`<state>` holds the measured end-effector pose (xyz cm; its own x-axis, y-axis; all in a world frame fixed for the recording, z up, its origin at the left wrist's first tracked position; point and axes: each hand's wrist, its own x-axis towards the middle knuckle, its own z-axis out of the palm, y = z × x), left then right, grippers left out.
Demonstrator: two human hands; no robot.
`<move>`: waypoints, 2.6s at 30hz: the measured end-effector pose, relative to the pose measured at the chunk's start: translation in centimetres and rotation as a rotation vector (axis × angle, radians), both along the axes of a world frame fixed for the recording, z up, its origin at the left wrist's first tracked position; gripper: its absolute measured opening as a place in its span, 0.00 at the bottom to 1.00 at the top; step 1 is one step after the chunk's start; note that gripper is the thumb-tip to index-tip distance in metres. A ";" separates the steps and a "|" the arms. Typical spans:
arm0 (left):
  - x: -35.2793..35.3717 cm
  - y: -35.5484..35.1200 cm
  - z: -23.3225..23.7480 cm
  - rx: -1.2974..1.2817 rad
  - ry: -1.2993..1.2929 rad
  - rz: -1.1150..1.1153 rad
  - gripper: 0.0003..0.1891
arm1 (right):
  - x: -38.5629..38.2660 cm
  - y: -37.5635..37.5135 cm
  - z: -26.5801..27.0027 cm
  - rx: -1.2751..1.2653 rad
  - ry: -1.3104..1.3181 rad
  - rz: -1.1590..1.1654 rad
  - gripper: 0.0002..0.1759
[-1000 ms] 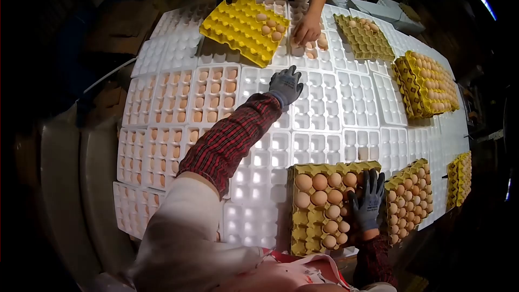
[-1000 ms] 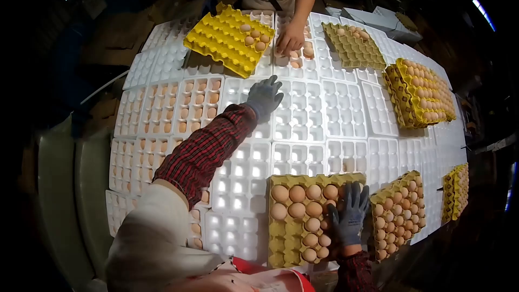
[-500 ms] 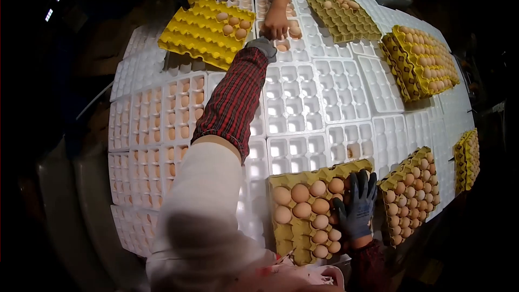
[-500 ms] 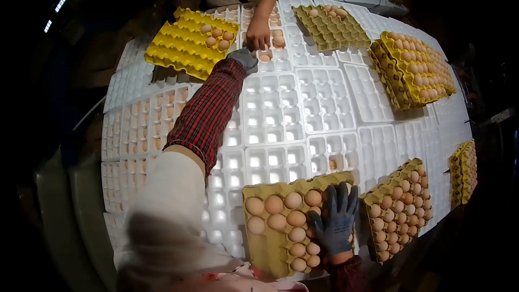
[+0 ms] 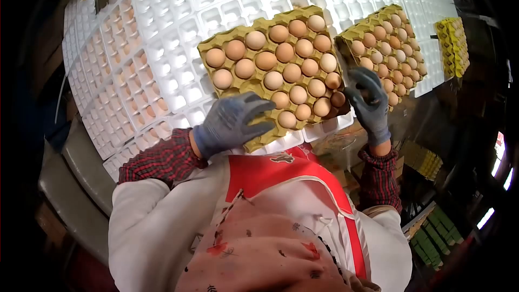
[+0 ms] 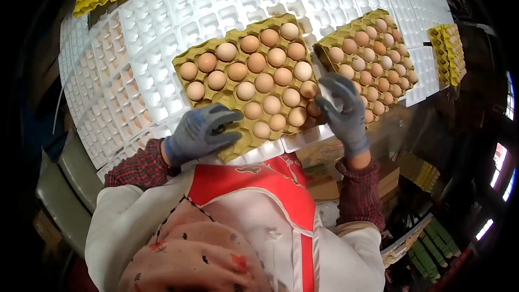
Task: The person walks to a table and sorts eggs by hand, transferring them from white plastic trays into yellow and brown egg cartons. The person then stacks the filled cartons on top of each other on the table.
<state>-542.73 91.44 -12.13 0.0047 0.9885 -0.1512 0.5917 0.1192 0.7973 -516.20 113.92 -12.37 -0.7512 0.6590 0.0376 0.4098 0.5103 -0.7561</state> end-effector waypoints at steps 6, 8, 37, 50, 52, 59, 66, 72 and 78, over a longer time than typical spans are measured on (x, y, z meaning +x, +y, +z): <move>10.7 -1.1 -4.1 0.055 0.577 0.056 0.28 | 3.5 -1.2 -1.5 0.382 -0.283 0.430 0.26; 12.4 -0.8 -4.9 -0.091 0.665 0.077 0.28 | 3.2 -0.2 -1.7 0.444 -0.242 0.525 0.22; 15.9 -0.5 -1.8 0.401 -1.166 0.902 0.31 | -1.3 6.2 -4.0 0.353 -0.060 0.758 0.25; 21.4 9.7 -4.5 -0.206 1.128 0.621 0.08 | -5.4 5.4 -2.0 0.731 -0.366 0.598 0.19; 20.6 9.5 -3.6 -0.223 1.038 0.519 0.08 | -6.1 6.5 -1.9 0.543 -0.375 0.622 0.18; 13.7 4.5 -2.2 0.309 0.084 0.526 0.19 | -7.0 5.2 -1.4 0.565 -0.400 0.532 0.19; -2.0 -5.2 -5.6 0.593 -1.464 0.519 0.25 | -9.1 8.1 3.2 -1.220 0.115 0.077 0.24; -15.9 -9.6 -8.3 0.407 -1.068 1.035 0.25 | -18.8 4.5 -0.2 -0.945 0.453 0.549 0.31; -24.3 -7.9 -11.1 0.008 0.542 0.984 0.25 | -35.1 0.3 -2.1 -0.405 -0.201 0.797 0.29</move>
<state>-566.99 83.50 -23.27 -0.8432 0.5262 0.1102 0.5114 0.7219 0.4662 -551.34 114.18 -14.42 -0.9568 -0.1227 -0.2638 0.1932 0.4100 -0.8914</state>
